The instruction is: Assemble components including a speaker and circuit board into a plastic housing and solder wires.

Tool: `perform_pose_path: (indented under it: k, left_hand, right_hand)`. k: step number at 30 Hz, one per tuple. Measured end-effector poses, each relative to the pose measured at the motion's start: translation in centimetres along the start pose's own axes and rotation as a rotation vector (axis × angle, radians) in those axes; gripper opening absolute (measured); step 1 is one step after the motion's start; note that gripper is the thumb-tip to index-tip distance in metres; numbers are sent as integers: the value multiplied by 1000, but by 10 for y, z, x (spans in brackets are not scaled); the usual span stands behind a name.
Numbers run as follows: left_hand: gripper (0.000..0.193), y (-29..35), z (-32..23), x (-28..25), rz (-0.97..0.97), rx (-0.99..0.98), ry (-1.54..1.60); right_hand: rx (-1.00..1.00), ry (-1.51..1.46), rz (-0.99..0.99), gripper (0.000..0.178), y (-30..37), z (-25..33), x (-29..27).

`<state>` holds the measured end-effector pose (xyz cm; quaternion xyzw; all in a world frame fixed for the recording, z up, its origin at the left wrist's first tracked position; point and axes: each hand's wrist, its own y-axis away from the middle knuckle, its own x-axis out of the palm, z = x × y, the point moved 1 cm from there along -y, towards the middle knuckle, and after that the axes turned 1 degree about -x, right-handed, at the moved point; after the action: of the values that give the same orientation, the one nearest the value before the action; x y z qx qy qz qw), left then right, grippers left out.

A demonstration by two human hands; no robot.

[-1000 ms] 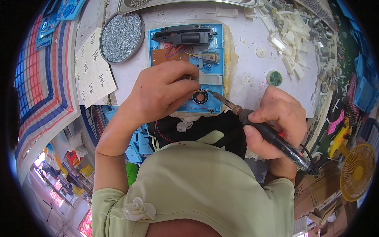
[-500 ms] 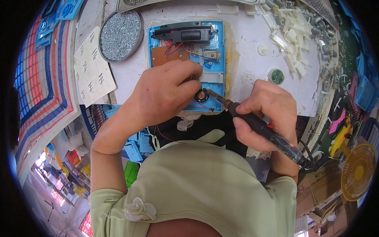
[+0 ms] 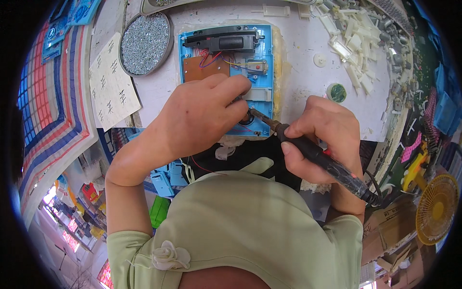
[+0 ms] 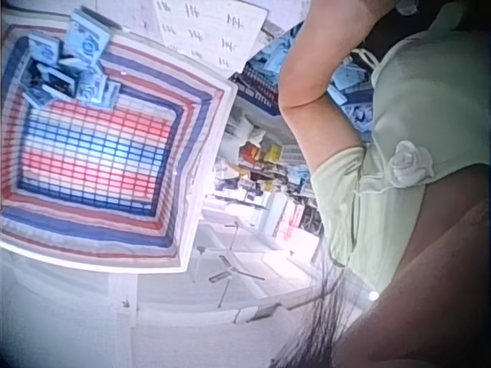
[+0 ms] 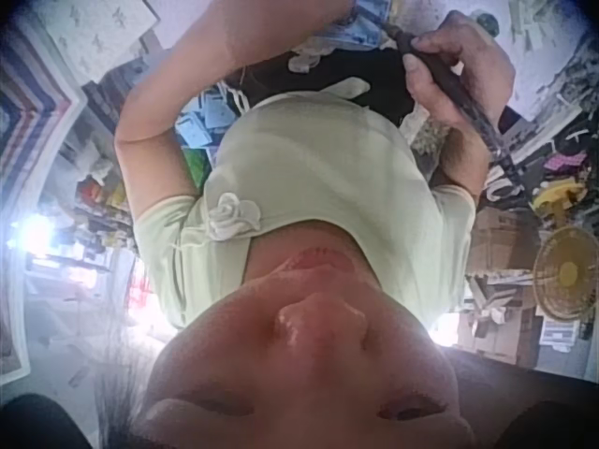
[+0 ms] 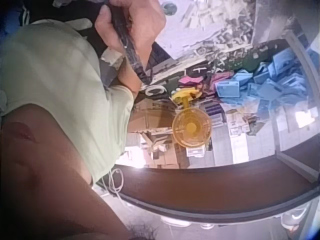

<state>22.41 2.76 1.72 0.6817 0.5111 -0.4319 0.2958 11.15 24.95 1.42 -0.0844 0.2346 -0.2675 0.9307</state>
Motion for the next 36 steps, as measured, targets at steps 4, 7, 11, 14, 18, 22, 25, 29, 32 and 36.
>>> perform_pose_path:
  k: [4,7,11,14,18,22,25,29,32,36]
  left_hand:
    - [13,-2,-2,-3,36,4,-19]
    - [7,-3,-2,0,-26,48,-80]
    - [7,-3,-2,1,-37,48,-70]
    - [8,-2,-3,0,-14,27,-58]
    - [12,0,-3,-3,41,-12,-28]
    - [8,-5,-2,-3,-14,89,-71]
    - [10,-4,0,-3,12,63,-15]
    - [13,-6,-6,-7,-4,61,-43]
    - [14,-11,-9,-8,4,69,-83]
    - [15,-10,-10,-6,-18,92,-100]
  right_hand:
    - [-31,38,-9,22,-2,3,2]
    - [-35,75,-1,23,-6,10,3]
    - [6,77,-3,23,-8,16,3]
    - [24,53,-34,24,-6,23,1]
    - [98,30,-178,23,16,28,-19]
    - [187,-24,-536,26,76,28,-79]
    - [159,57,-932,17,133,24,-155]
    - [121,312,-1248,10,188,56,-205]
    - [174,558,-1362,5,193,53,-209]
    - [223,658,-1401,3,174,33,-202]
